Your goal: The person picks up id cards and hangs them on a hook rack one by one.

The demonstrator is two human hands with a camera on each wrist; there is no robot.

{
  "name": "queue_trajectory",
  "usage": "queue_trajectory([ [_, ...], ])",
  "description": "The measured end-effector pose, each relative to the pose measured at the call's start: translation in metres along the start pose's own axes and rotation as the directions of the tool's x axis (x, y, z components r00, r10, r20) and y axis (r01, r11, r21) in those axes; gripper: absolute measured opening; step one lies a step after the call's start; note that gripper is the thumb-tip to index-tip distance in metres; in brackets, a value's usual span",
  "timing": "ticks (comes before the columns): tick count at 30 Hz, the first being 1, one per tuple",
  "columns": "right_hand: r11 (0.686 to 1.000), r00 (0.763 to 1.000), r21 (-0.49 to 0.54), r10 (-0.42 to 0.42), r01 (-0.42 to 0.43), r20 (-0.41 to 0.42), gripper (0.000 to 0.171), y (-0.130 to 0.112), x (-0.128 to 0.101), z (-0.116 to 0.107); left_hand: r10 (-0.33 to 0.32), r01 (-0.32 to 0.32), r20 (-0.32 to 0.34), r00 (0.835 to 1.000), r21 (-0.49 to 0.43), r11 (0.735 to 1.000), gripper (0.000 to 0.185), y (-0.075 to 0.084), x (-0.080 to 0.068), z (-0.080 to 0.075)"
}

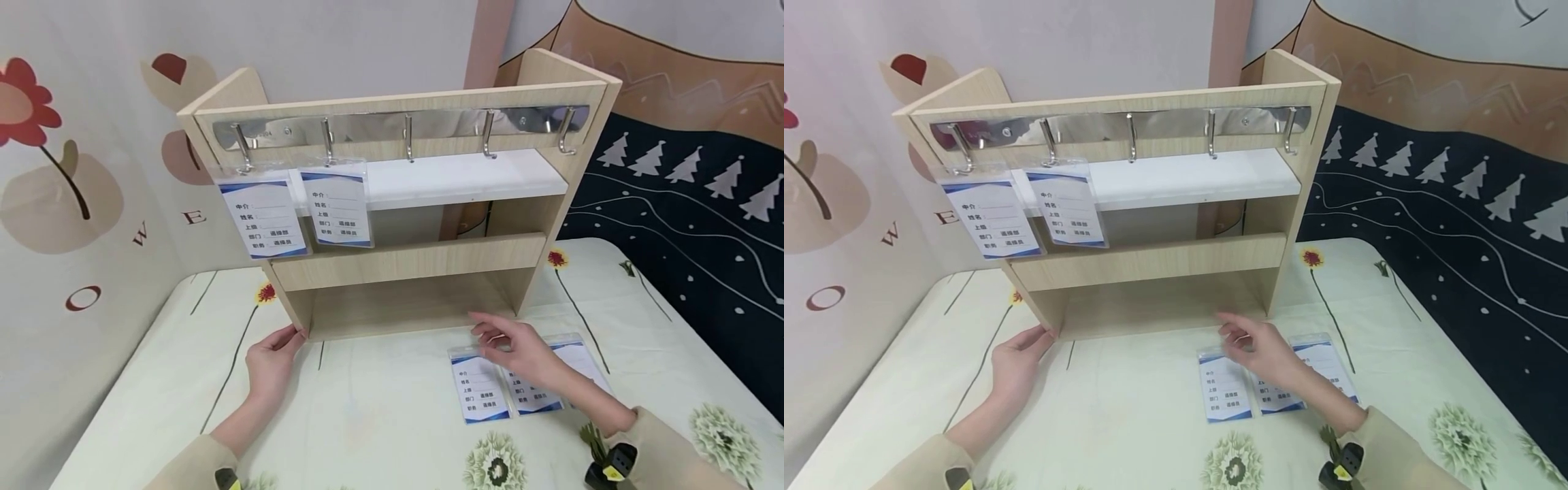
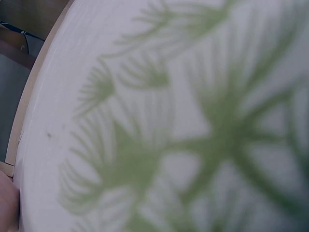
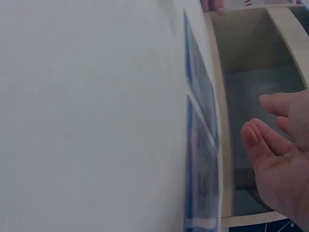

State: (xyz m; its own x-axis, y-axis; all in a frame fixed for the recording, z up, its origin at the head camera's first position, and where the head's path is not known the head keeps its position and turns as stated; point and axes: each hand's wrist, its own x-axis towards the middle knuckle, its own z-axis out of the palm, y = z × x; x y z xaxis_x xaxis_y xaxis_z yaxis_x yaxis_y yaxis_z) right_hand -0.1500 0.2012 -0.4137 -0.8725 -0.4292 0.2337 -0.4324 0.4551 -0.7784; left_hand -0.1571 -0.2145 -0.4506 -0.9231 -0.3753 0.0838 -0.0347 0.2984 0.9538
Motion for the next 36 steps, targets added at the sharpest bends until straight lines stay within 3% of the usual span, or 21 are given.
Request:
queue_trajectory([
  [10,0.984,0.992,-0.13,0.126,-0.122,0.028,0.045,0.011,0.001,-0.002,-0.002,0.002,-0.019,1.0,-0.027,1.0,0.028,-0.002,-0.002,0.001],
  [23,0.962,0.977,-0.206,0.196,-0.177,0.079,0.037,0.015,0.008,-0.002,-0.012,0.011,-0.008,1.0,-0.094,0.995,0.03,-0.003,-0.001,0.0],
  [36,0.949,0.973,-0.273,0.197,-0.158,0.122,0.031,0.014,0.016,0.0,-0.021,0.021,0.004,1.0,-0.094,0.995,0.033,-0.002,-0.001,-0.002],
])
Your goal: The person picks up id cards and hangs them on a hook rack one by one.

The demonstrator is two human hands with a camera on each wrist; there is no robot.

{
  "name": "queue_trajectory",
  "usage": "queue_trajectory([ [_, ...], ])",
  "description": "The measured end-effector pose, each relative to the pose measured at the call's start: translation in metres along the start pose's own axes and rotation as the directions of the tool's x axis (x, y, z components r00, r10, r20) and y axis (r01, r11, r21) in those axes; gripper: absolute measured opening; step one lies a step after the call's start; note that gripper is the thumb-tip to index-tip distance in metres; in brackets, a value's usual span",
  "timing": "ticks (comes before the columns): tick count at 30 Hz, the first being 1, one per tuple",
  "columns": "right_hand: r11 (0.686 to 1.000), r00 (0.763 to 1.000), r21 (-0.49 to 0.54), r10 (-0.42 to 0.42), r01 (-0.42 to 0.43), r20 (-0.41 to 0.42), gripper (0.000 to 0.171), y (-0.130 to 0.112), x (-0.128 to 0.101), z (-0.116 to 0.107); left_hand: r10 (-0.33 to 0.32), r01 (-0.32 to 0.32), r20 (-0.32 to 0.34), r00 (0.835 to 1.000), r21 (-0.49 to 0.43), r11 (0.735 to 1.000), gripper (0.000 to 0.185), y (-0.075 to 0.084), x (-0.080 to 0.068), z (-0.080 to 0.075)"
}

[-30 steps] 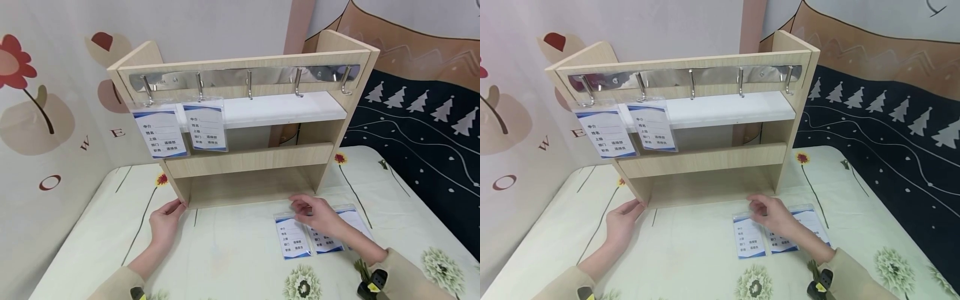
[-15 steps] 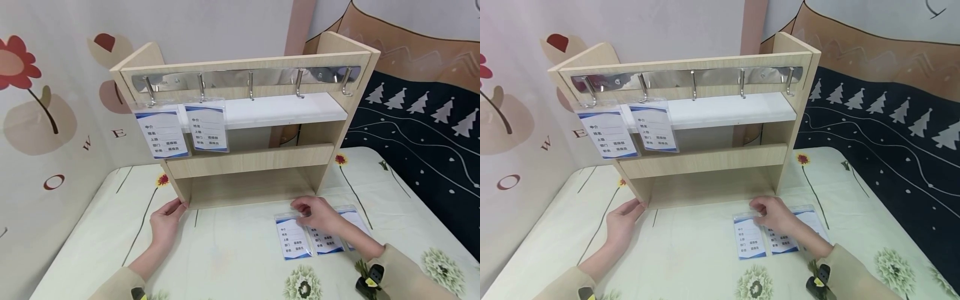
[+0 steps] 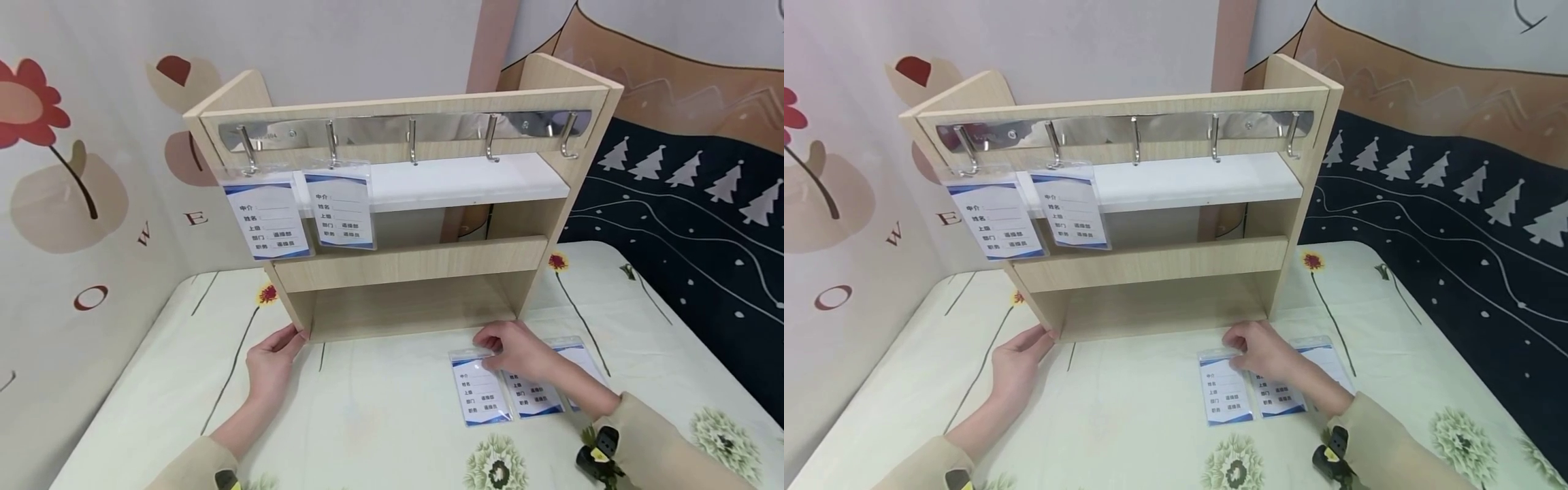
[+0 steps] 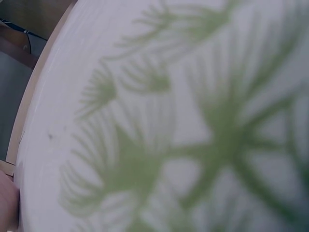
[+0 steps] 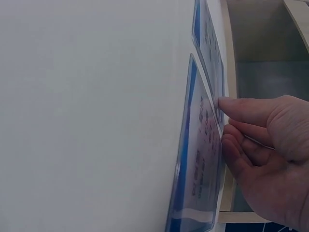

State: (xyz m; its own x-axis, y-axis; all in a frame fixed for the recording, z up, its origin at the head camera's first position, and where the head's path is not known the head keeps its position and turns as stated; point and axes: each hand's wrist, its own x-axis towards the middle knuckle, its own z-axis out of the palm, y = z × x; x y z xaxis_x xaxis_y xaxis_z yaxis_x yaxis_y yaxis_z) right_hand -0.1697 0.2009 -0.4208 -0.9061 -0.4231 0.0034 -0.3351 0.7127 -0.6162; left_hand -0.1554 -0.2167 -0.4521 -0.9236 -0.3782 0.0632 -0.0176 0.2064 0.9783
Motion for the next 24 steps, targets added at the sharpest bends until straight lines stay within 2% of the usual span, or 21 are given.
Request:
queue_trajectory([
  [7,1.0,1.0,0.015,0.007,-0.008,0.009,0.028,-0.0008,0.0013,-0.0018,-0.025,0.025,0.015,1.0,0.002,1.0,0.033,-0.0001,0.0003,-0.0014],
  [24,1.0,0.999,0.015,0.014,-0.014,0.039,0.027,-0.0017,0.0051,-0.0023,-0.021,0.021,0.025,0.999,0.008,1.0,0.033,0.0018,0.0006,-0.0021],
])
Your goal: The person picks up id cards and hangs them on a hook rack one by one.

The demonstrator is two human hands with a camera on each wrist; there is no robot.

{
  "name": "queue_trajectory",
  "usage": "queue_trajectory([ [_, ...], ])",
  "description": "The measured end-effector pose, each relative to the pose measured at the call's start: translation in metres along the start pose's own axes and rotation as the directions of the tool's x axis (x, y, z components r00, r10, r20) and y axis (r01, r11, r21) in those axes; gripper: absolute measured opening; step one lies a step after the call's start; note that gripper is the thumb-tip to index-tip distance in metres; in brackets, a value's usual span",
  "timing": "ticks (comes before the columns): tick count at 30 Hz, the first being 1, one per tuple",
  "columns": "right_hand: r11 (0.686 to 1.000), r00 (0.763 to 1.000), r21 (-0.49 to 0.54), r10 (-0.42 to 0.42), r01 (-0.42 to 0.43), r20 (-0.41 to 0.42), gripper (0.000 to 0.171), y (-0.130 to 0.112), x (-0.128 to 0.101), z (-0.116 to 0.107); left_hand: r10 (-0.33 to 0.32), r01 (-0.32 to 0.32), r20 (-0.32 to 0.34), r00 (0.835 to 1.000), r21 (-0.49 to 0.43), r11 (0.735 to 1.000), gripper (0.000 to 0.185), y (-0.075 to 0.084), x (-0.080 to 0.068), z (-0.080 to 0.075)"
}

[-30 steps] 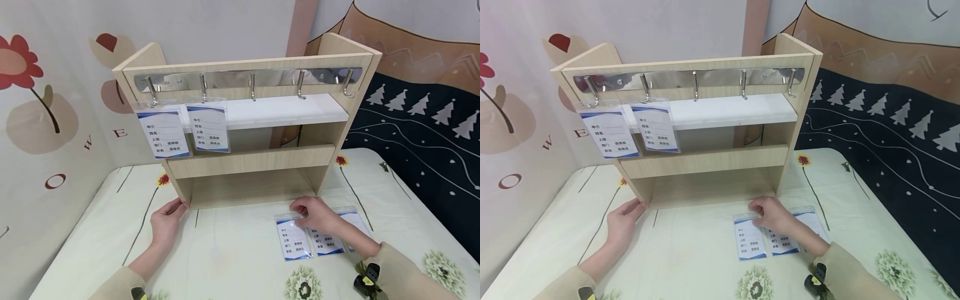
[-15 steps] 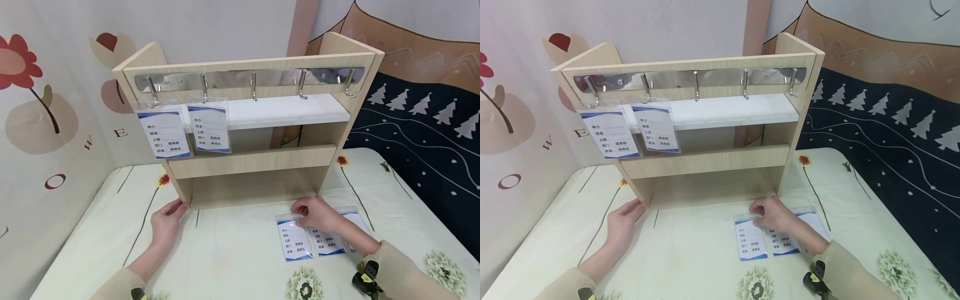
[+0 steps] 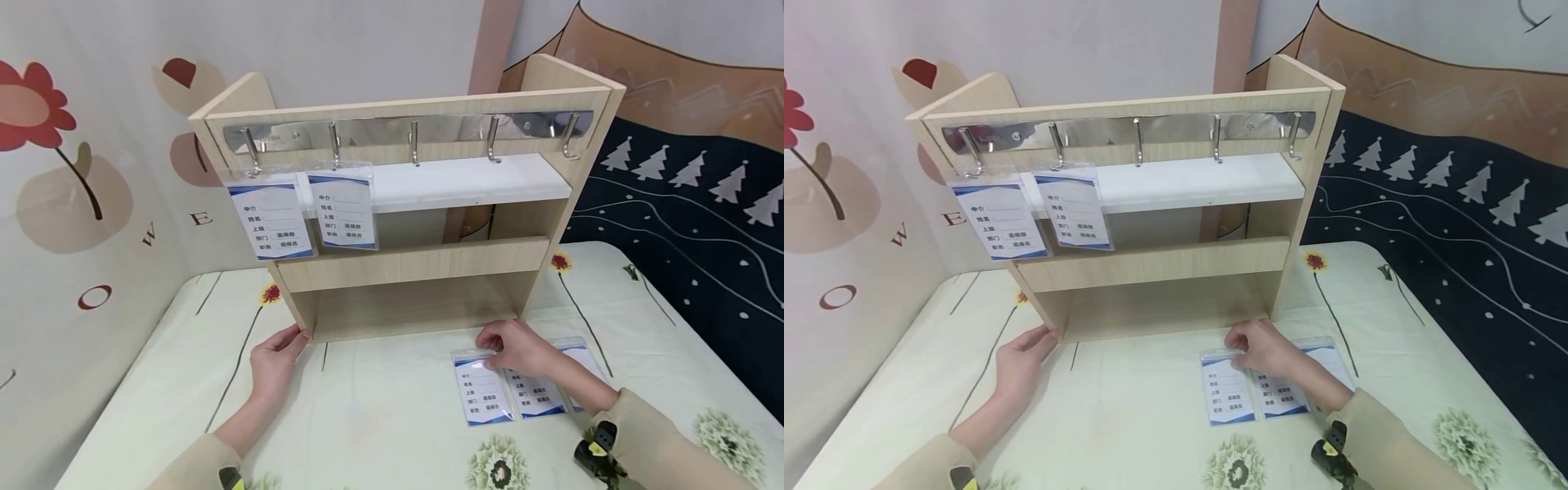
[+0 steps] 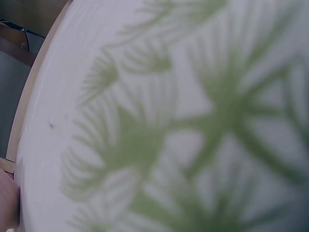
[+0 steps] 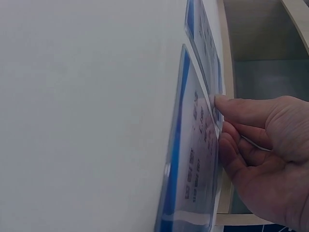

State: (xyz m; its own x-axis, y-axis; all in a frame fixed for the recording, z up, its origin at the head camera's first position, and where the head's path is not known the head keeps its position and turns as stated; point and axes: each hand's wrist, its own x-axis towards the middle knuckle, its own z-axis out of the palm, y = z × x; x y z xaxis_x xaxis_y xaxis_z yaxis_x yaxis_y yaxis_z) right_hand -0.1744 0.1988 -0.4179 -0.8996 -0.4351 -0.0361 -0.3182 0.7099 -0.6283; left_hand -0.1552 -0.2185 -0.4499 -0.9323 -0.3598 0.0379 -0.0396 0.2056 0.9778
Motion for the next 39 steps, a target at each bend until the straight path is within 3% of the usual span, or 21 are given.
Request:
queue_trajectory([
  [12,1.0,0.999,-0.02,-0.018,0.019,0.048,0.025,0.0,0.005,0.001,-0.028,0.028,0.009,1.0,0.035,0.999,0.035,-0.003,-0.001,-0.002],
  [22,0.992,0.992,0.071,-0.11,0.106,0.056,0.021,0.012,0.001,-0.002,-0.011,0.011,-0.013,1.0,0.004,1.0,0.033,-0.006,-0.001,0.002],
  [39,0.987,0.982,0.009,-0.16,0.16,0.104,0.02,0.008,0.002,-0.006,-0.005,0.005,0.007,1.0,0.027,1.0,0.033,-0.001,0.001,0.0],
])
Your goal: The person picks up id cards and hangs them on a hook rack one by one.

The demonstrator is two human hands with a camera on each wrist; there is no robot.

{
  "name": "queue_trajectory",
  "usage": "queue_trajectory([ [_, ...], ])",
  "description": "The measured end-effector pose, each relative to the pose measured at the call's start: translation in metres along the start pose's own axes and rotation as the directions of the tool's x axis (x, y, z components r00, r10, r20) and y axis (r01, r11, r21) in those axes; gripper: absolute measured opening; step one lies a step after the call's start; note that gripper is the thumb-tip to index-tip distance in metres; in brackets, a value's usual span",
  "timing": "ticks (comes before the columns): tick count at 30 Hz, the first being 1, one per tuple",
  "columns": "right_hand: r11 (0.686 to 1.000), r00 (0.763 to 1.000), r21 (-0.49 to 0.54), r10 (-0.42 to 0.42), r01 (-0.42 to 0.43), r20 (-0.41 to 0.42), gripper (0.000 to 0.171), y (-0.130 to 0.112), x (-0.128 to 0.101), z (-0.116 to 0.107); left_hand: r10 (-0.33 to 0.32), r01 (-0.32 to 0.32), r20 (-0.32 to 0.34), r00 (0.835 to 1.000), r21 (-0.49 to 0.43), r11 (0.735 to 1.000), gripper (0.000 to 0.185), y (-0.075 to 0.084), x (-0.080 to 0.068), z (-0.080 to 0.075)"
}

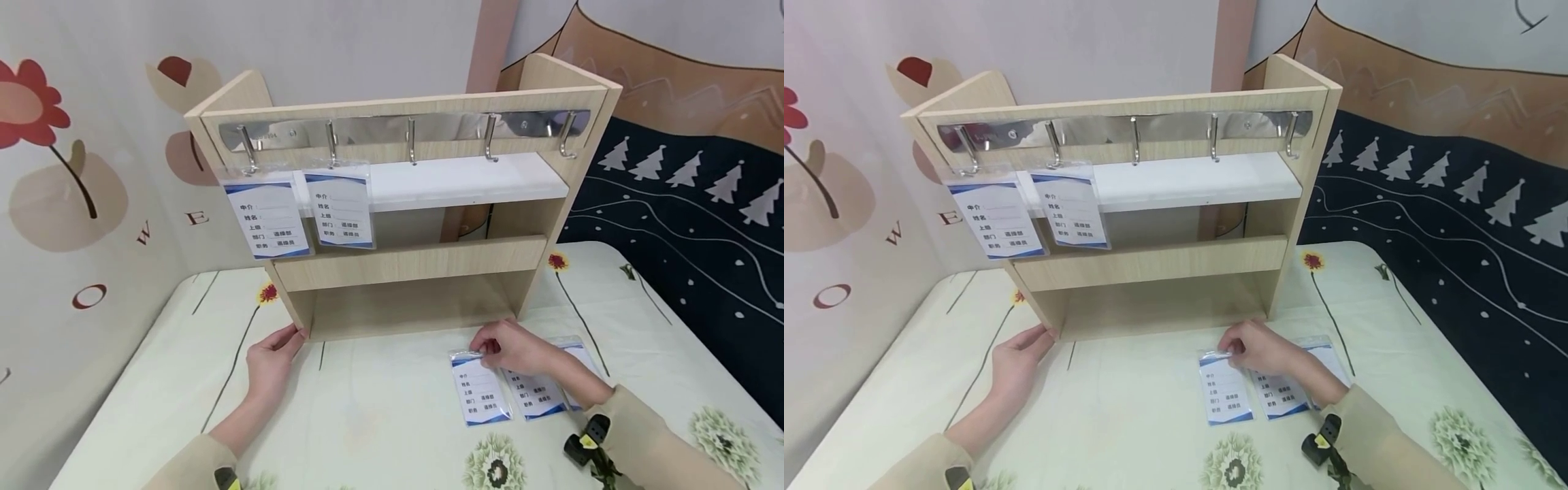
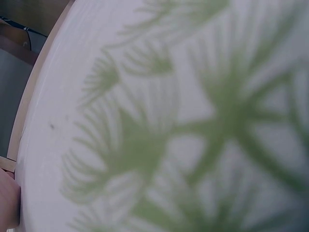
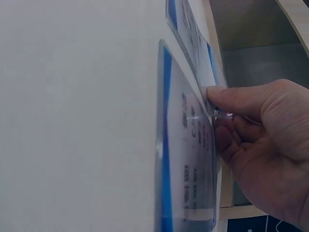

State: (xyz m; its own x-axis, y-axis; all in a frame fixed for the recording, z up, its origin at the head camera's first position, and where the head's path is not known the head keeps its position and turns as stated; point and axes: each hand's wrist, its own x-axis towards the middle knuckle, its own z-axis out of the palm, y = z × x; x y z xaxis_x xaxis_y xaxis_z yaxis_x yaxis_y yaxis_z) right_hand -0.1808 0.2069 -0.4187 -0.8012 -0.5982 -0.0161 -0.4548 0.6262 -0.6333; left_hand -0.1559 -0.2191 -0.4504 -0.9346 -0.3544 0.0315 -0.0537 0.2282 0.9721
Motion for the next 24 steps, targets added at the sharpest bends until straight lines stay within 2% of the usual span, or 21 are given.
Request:
queue_trajectory([
  [9,0.998,0.998,0.049,-0.022,0.025,-0.054,0.023,0.0046,-0.0037,0.004,0.024,-0.024,-0.024,0.999,-0.011,1.0,0.032,-0.0019,0.0004,0.0017],
  [17,0.999,0.995,0.002,-0.051,0.051,-0.08,0.023,0.0031,-0.0021,0.0028,0.028,-0.028,-0.023,0.999,-0.016,0.999,0.032,0.0002,-0.0004,0.0015],
  [24,0.997,0.997,0.075,-0.008,0.014,-0.071,0.019,-0.0002,-0.0055,0.0014,0.011,-0.012,-0.015,1.0,-0.019,1.0,0.032,-0.0001,-0.0007,0.0025],
])
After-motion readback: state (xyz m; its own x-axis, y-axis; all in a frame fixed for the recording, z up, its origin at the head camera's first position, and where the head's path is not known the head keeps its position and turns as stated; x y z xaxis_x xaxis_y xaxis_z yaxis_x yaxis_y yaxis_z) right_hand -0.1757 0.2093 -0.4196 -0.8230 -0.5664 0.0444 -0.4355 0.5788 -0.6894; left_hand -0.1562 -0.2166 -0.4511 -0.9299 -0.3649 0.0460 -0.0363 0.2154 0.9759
